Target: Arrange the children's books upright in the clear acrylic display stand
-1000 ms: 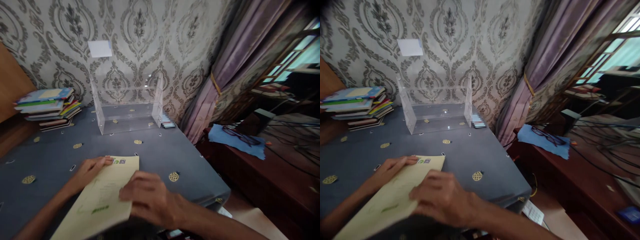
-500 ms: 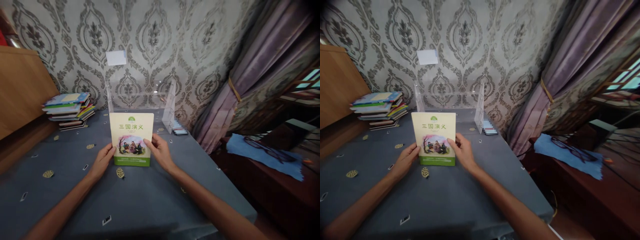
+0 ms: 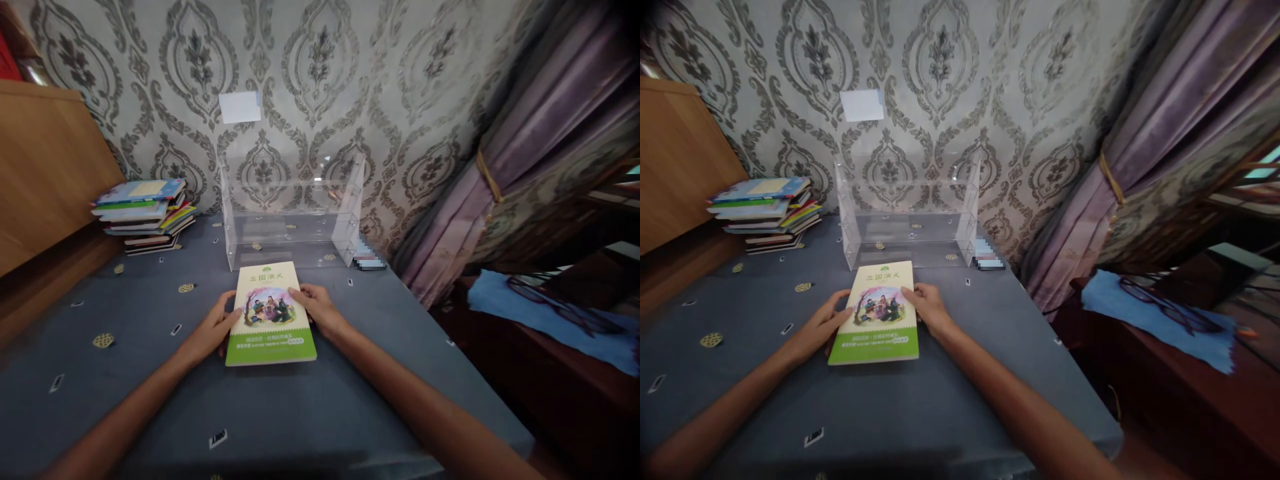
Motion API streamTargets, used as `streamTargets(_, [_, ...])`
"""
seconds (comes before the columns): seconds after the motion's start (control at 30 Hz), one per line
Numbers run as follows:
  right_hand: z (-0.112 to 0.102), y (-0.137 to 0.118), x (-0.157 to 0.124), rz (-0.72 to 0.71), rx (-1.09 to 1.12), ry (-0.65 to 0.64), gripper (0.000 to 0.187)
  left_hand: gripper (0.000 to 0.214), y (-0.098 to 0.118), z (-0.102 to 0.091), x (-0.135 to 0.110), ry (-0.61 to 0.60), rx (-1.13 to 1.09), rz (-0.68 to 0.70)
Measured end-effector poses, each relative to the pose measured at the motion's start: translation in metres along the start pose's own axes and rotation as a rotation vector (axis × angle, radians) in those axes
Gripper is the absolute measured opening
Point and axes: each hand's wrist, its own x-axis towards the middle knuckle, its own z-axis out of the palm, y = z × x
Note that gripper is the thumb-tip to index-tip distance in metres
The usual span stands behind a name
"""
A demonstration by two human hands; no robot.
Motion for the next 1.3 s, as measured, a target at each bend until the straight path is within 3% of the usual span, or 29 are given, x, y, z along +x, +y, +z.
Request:
streamTargets(0.17, [-0.006,0.001,0.01,0.012,-0.128,0.005,0.036,0.081,0.004,-0.006,0.006,-0.115,0.141,-0.037])
streamTargets(0.3, [-0.01,-0.008,0.01,-0.066,-0.463,0.064,0.025,0.078,0.01,-0.011,0.008,-0.133,0.278,-0.07])
streamTargets(0.53, [-0.007,-0.019,-0.003,-0.207,-0.916,0.102,0.035,0.07,0.012,-0.012,0.014,-0.106,0.481,-0.063])
streamTargets(0.6, [-0.004,-0.02,-0.006,-0.215,-1.036,0.109,0.036,0.06,0.012,-0.013,0.019,-0.05,0.669,0.003])
streamTargets(0.73, [0.001,-0.021,-0.01,-0.273,-1.242,0.125,0.027,0.035,0.011,-0.017,0.037,0.193,1.049,0.196])
streamTargets(0.87, [0.003,-0.021,-0.007,-0.361,-1.313,0.108,0.022,0.027,0.003,-0.018,0.059,0.264,1.119,0.358])
streamTargets(1.0, [0.002,-0.018,0.001,-0.493,-1.322,0.088,0.016,0.028,-0.009,-0.018,0.073,0.306,1.086,0.42])
streamTargets(1.13, [0.007,-0.016,0.011,-0.604,-1.313,-0.039,0.018,0.03,-0.015,-0.019,0.079,0.328,1.075,0.466])
streamTargets(1.3, [0.031,-0.017,0.029,-0.702,-1.288,-0.19,0.03,0.035,-0.021,-0.016,0.087,0.368,1.012,0.508])
